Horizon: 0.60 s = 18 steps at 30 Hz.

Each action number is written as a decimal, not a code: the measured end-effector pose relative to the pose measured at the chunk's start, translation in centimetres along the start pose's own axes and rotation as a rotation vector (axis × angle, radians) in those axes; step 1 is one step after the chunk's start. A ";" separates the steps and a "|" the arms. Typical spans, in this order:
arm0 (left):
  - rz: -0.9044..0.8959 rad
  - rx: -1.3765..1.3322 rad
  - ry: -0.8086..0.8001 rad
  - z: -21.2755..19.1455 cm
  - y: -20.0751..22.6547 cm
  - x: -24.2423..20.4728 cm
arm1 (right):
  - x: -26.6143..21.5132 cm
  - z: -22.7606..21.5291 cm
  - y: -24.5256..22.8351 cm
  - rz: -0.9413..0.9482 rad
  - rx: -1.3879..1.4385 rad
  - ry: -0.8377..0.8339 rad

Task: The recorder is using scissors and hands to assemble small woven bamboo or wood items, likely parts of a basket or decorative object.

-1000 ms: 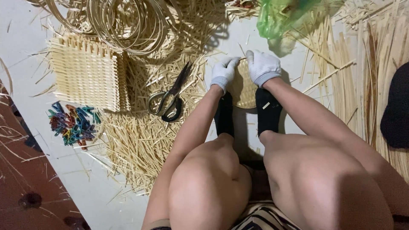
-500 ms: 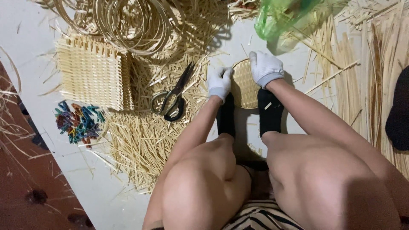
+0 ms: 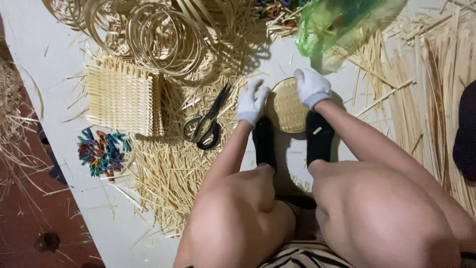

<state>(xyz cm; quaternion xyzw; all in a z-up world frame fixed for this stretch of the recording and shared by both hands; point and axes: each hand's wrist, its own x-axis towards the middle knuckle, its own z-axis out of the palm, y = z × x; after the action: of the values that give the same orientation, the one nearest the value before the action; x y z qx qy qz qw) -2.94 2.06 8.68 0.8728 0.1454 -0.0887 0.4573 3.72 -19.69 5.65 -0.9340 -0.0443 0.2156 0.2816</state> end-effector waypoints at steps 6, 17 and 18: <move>0.169 -0.075 -0.073 -1.9 2.4 -2.2 | 1.2 1.5 3.3 0.231 0.511 0.409; 0.575 0.504 -0.011 -3.3 8.0 -0.1 | -6.9 -8.2 -6.8 -0.479 0.195 0.382; 0.577 0.507 -0.007 -3.5 8.5 -0.3 | -6.6 -7.5 -6.2 -0.484 0.197 0.384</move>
<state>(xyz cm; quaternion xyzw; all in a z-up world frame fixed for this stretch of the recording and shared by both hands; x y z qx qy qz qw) -0.27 0.33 17.36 0.9630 -0.1341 0.0076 0.2337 1.22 -19.67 17.17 -0.8883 -0.1900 -0.0346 0.4167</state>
